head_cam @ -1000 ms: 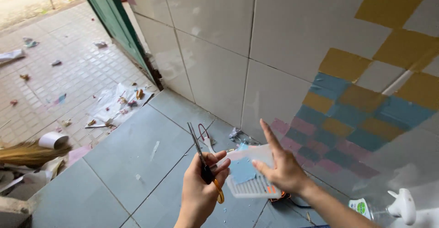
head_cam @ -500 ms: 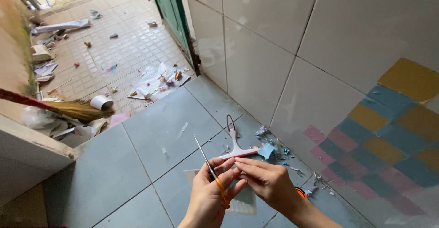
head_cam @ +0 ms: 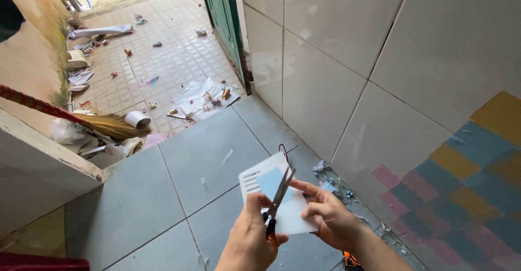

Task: Applying small square stickers to a tiled wall to create a pixel art design.

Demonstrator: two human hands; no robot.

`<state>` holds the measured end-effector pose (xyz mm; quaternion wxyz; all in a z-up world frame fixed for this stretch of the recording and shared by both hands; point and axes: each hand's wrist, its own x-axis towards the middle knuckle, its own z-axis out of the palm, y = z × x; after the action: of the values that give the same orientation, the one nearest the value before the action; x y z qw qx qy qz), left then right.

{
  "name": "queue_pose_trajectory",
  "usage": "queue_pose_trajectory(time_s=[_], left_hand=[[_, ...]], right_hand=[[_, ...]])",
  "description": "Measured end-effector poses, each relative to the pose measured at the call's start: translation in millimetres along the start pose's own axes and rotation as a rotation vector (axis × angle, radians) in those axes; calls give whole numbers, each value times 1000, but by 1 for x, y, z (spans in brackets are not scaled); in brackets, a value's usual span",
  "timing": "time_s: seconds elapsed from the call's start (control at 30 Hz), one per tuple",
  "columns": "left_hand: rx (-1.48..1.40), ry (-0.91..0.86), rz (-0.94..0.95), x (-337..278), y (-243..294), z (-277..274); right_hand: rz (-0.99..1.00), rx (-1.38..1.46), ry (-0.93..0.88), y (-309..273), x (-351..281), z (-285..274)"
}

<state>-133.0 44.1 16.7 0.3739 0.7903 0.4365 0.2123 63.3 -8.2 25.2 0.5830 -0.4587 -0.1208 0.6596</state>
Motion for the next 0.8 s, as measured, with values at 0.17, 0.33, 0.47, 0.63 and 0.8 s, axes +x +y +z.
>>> queue_pose_trajectory(time_s=[0.17,0.33,0.47,0.63,0.8], left_hand=[[124,-217,-206,8,-1,30],[282,-115,105,9,6,59],[361,-174,355,11,-2,84],[655,-262,594,-4,-39,92],[699,-298,554,-14,-121,-28]], right_hand=[[30,-3,-57,2,-6,-21],[-158,-162,140,9,-3,-42],[-284,-239,231,12,8,-65],[-436,-407,391,6,35,-81],[-368,-291,385,-5,45,-71]])
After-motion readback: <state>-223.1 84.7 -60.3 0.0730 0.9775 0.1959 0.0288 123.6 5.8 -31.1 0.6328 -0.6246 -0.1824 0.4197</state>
